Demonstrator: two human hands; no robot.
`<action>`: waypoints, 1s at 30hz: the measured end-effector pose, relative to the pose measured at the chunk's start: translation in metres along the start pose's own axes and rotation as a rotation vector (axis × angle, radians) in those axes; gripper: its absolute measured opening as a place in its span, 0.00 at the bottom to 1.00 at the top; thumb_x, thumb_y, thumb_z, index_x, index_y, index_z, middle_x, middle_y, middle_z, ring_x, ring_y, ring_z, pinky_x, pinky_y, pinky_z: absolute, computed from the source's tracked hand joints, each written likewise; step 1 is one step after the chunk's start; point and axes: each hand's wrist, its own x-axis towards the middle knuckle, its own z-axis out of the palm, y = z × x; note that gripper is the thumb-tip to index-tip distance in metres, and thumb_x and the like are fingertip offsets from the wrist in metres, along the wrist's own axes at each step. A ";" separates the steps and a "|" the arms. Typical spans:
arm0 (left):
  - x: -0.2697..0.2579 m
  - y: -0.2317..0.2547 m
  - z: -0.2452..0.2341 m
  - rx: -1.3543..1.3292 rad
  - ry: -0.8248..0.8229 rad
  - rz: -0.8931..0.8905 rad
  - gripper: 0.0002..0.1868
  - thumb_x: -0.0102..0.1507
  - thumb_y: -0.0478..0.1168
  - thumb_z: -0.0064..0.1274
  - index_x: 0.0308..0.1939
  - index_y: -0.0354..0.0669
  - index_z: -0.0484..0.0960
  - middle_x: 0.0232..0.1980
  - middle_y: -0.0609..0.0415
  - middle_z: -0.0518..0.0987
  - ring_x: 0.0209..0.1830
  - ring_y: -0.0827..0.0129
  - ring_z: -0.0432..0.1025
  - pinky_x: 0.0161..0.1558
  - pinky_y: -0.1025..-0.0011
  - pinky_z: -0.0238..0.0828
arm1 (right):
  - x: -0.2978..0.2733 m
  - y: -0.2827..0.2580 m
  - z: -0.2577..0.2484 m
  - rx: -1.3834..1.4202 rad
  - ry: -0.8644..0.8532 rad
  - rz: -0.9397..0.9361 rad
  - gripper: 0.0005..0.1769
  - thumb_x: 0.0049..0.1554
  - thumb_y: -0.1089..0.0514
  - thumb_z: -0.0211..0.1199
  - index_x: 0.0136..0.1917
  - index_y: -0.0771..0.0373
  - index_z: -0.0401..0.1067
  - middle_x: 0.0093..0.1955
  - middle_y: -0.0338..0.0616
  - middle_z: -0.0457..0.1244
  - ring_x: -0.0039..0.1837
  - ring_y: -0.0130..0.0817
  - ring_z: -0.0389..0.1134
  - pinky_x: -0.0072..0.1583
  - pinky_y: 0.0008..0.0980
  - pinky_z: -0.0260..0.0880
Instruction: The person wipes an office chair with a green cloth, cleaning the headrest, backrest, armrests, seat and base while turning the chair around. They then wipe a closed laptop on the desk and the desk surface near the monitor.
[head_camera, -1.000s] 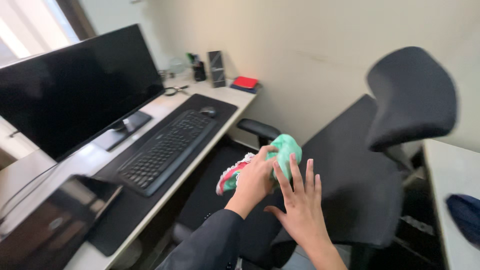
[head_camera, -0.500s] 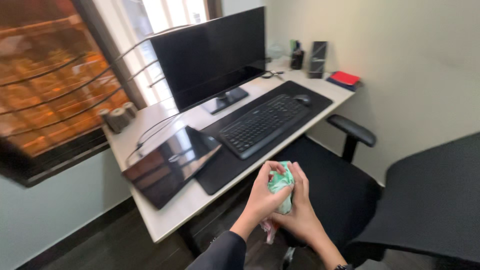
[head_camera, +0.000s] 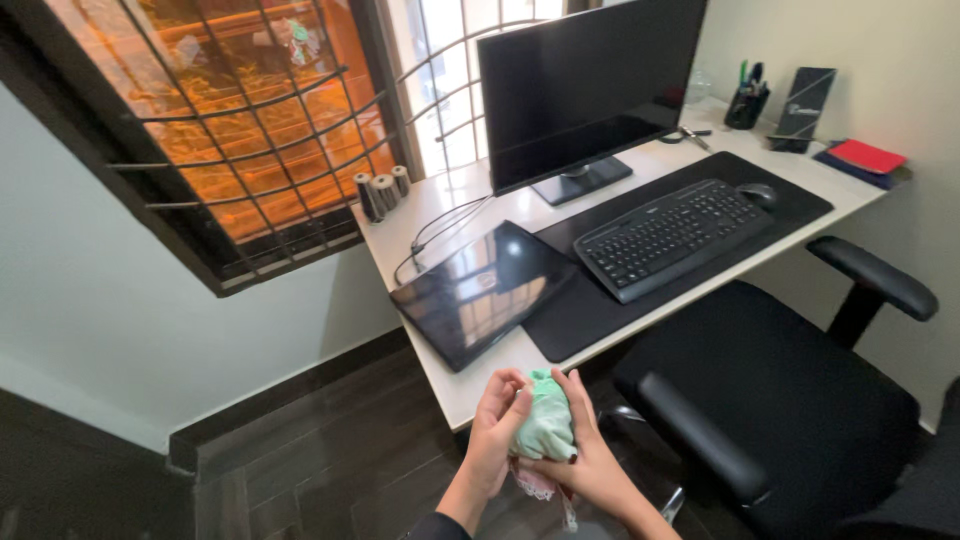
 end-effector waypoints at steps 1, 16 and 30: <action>-0.002 0.002 -0.008 -0.030 0.028 -0.015 0.10 0.68 0.43 0.53 0.50 0.47 0.72 0.45 0.61 0.76 0.47 0.78 0.70 0.51 0.76 0.68 | 0.002 0.000 0.009 0.005 -0.005 -0.026 0.68 0.39 0.62 0.81 0.83 0.50 0.42 0.81 0.56 0.43 0.81 0.48 0.47 0.73 0.43 0.52; 0.038 0.006 -0.112 0.614 0.088 -0.006 0.20 0.68 0.43 0.49 0.64 0.50 0.79 0.58 0.62 0.78 0.55 0.69 0.75 0.56 0.69 0.73 | 0.086 0.117 0.062 0.543 0.128 0.249 0.28 0.52 0.70 0.60 0.67 0.65 0.68 0.57 0.41 0.69 0.59 0.29 0.69 0.60 0.30 0.68; 0.139 0.031 -0.199 1.220 0.360 0.206 0.13 0.64 0.39 0.54 0.52 0.45 0.82 0.56 0.53 0.81 0.59 0.59 0.76 0.60 0.66 0.70 | 0.268 0.137 0.031 -0.537 0.200 0.399 0.27 0.53 0.44 0.70 0.63 0.49 0.71 0.63 0.56 0.63 0.60 0.54 0.69 0.57 0.46 0.71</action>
